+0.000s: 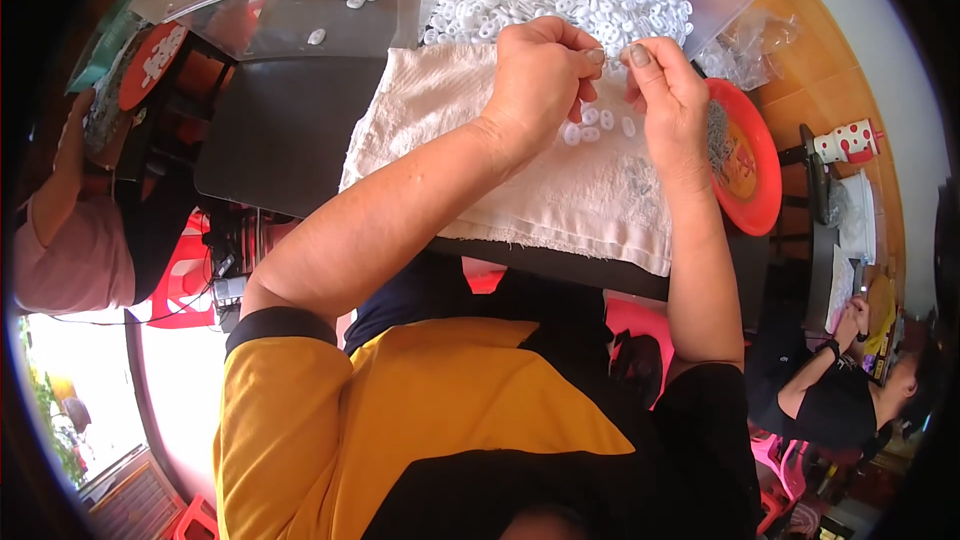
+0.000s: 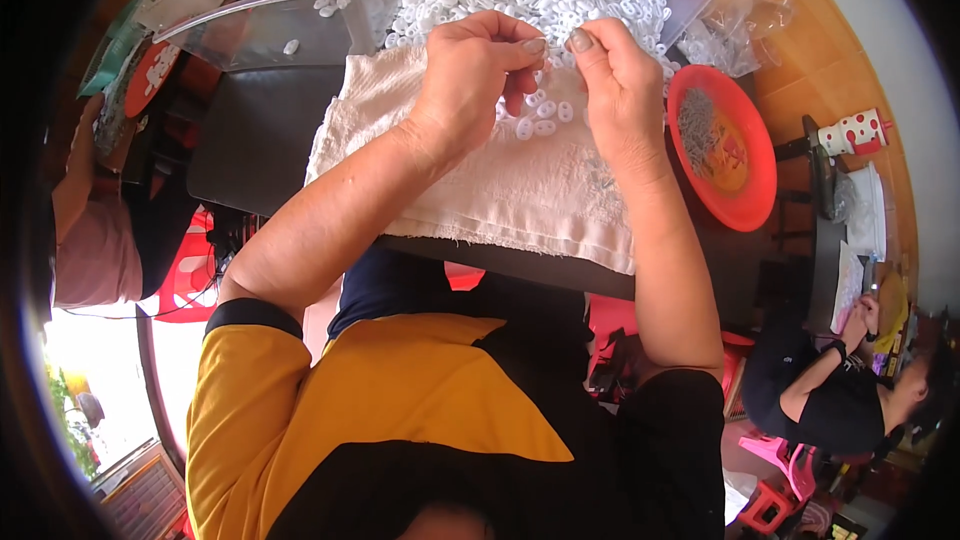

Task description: Inspecting small white plastic components by hand on a workstation towel.

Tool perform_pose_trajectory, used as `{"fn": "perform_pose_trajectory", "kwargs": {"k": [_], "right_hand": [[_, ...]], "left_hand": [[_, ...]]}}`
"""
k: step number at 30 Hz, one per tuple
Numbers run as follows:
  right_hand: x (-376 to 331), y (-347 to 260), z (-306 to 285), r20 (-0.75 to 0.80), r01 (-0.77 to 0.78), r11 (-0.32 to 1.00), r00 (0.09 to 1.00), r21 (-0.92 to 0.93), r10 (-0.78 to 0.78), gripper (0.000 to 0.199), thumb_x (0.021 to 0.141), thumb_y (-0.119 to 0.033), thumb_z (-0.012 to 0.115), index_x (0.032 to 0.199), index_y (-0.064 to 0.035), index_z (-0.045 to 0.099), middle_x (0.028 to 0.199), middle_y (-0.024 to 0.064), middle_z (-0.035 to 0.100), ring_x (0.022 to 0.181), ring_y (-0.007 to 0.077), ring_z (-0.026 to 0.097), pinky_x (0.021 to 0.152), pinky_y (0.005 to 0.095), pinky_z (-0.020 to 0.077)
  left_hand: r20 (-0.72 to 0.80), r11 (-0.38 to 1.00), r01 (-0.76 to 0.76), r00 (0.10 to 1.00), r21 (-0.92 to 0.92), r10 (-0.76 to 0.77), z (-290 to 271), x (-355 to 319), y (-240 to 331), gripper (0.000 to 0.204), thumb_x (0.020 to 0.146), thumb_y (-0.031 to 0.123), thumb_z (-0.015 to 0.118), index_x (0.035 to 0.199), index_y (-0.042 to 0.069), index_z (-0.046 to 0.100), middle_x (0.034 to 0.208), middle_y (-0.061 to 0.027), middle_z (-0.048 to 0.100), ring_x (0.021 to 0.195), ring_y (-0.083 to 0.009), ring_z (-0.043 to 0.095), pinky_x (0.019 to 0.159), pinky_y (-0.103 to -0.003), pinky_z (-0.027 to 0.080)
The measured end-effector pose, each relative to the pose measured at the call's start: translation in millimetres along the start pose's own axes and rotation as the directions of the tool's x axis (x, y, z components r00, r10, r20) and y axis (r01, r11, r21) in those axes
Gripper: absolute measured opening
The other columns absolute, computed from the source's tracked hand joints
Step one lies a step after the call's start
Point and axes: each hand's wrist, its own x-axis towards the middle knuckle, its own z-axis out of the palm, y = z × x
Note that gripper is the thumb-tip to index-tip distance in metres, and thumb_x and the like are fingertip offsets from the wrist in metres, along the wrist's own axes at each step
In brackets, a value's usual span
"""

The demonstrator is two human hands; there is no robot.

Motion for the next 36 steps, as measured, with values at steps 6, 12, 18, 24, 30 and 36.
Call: {"fn": "perform_pose_trajectory", "kwargs": {"k": [6, 12, 18, 24, 30, 36], "right_hand": [[1, -3, -4, 0.053, 0.020, 0.988, 0.998, -0.150, -0.012, 0.019, 0.097, -0.020, 0.054, 0.090, -0.0022, 0.059, 0.069, -0.0023, 0.051, 0.063, 0.0062, 0.046, 0.057, 0.0227, 0.0384], [0, 2, -2, 0.103, 0.123, 0.984, 0.989, -0.132, -0.110, 0.016, 0.096, -0.015, 0.054, 0.087, -0.0020, 0.057, 0.066, -0.0006, 0.051, 0.059, 0.0063, 0.047, 0.053, 0.0234, 0.0377], [-4, 5, 10, 0.031, 0.134, 0.986, 0.991, -0.096, -0.132, 0.004, 0.088, 0.000, 0.053, 0.087, 0.0006, 0.056, 0.063, 0.0086, 0.055, 0.058, 0.0141, 0.053, 0.055, 0.0305, 0.0418], [10, -3, -13, 0.173, -0.183, 0.978, 0.971, 0.097, 0.165, 0.023, 0.095, -0.021, 0.057, 0.084, -0.0019, 0.058, 0.065, -0.0027, 0.054, 0.059, 0.0043, 0.045, 0.052, 0.0202, 0.0354], [10, 23, -52, 0.236, -0.042, 0.854, 0.953, -0.519, 0.191, 0.011, 0.083, -0.010, 0.058, 0.083, 0.0005, 0.061, 0.065, 0.0007, 0.055, 0.061, 0.0097, 0.050, 0.055, 0.0266, 0.0384], [3, 14, -47, 0.299, 0.058, 0.776, 0.939, -0.628, 0.171, 0.013, 0.078, -0.009, 0.062, 0.081, 0.0029, 0.061, 0.069, 0.0116, 0.061, 0.066, 0.0197, 0.058, 0.061, 0.0345, 0.0442]], "left_hand": [[0.004, 0.998, -0.003, 1.000, 0.057, 0.002, 0, 0, -2, 0.004, 0.082, -0.003, 0.060, 0.085, -0.006, 0.060, 0.069, -0.0096, 0.061, 0.051, -0.0126, 0.055, 0.039, -0.026, 0.041], [0.008, 0.993, 0.001, 1.000, 0.114, -0.002, 1, 0, -3, 0.005, 0.083, -0.003, 0.062, 0.086, -0.006, 0.061, 0.071, -0.0101, 0.062, 0.051, -0.0122, 0.054, 0.039, -0.025, 0.040], [-0.010, 0.991, -0.008, 1.000, 0.133, 0.010, 2, -1, -3, 0.005, 0.083, -0.002, 0.062, 0.086, -0.006, 0.061, 0.069, -0.0086, 0.061, 0.049, -0.0118, 0.053, 0.039, -0.025, 0.038], [0.025, 0.995, -0.016, 1.000, 0.099, 0.013, -4, 8, -6, 0.007, 0.083, 0.000, 0.064, 0.088, -0.005, 0.061, 0.069, -0.0087, 0.062, 0.051, -0.0132, 0.055, 0.040, -0.027, 0.040], [-0.023, 1.000, 0.020, 1.000, 0.022, -0.019, -8, 14, -3, 0.002, 0.081, -0.004, 0.060, 0.082, -0.006, 0.059, 0.066, -0.0123, 0.061, 0.049, -0.0153, 0.056, 0.037, -0.028, 0.040], [-0.008, 0.999, 0.043, 0.999, 0.004, -0.043, -8, 13, -4, 0.002, 0.081, -0.005, 0.060, 0.082, -0.006, 0.059, 0.066, -0.0132, 0.061, 0.048, -0.0161, 0.056, 0.038, -0.028, 0.040]]}}
